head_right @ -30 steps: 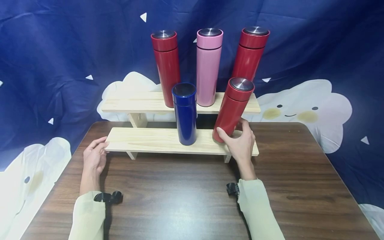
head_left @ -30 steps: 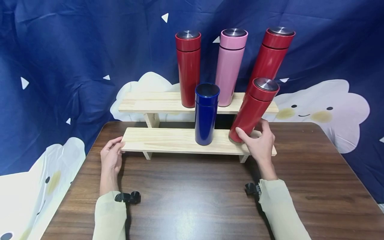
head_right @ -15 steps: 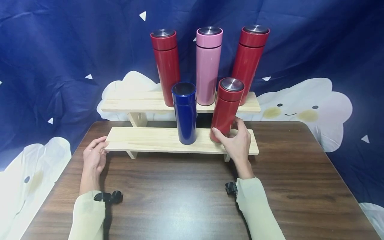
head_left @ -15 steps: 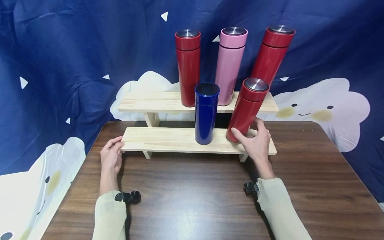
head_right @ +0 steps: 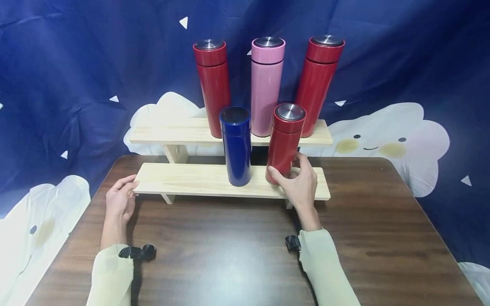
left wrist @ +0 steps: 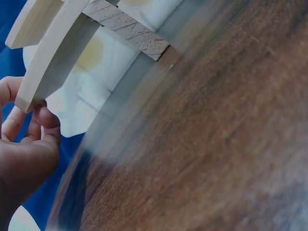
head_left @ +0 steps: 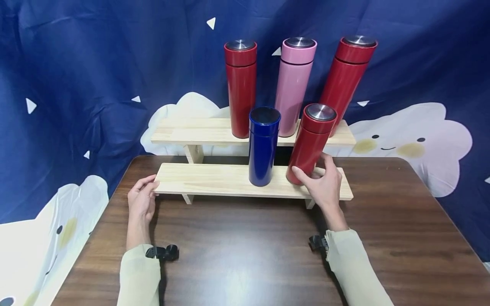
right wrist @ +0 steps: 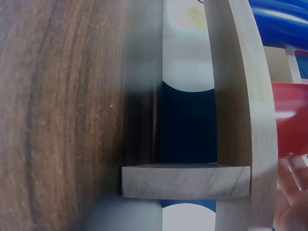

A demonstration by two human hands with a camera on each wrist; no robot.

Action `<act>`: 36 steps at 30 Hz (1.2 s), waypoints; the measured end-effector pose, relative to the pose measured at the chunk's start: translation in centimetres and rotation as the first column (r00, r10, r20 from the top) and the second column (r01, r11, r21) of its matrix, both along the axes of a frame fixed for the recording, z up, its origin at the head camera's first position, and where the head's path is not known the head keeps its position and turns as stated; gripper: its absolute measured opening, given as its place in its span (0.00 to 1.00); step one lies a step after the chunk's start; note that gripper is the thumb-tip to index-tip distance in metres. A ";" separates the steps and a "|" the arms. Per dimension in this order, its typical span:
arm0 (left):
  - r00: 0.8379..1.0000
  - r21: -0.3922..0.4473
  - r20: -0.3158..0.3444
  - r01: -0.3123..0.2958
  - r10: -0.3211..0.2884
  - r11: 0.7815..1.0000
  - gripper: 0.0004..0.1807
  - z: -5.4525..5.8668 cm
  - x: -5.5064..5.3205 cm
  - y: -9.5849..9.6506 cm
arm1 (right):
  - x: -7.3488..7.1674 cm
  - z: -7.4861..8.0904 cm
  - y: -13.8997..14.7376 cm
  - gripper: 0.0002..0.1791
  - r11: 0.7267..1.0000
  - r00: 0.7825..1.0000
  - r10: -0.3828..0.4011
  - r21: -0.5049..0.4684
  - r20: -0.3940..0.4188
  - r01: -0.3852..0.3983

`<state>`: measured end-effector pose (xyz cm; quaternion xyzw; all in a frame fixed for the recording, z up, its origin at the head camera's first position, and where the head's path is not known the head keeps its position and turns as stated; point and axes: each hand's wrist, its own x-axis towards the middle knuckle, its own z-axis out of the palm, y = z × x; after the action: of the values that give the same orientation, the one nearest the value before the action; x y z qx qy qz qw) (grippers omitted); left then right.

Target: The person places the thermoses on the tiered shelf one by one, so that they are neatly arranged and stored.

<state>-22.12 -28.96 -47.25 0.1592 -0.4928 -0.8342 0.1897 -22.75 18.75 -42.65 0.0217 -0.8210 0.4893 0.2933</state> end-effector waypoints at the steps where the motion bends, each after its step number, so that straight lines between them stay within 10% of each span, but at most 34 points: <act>1: 1.000 -0.004 0.000 0.001 -0.001 1.000 0.14 0.0 0.0 0.0 | 0.1 -0.1 0.0 0.36 1.000 1.000 0.000 -0.003 0.002 0.000; 36: 1.000 0.008 0.018 -0.003 0.003 1.000 0.13 0.1 0.1 0.0 | 0.5 0.0 -0.4 0.39 1.000 0.999 0.021 -0.021 0.044 -0.020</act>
<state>-21.98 -28.95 -47.14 0.1679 -0.4910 -0.8344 0.1858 -22.29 18.39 -42.64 0.0165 -0.8219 0.5011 0.2703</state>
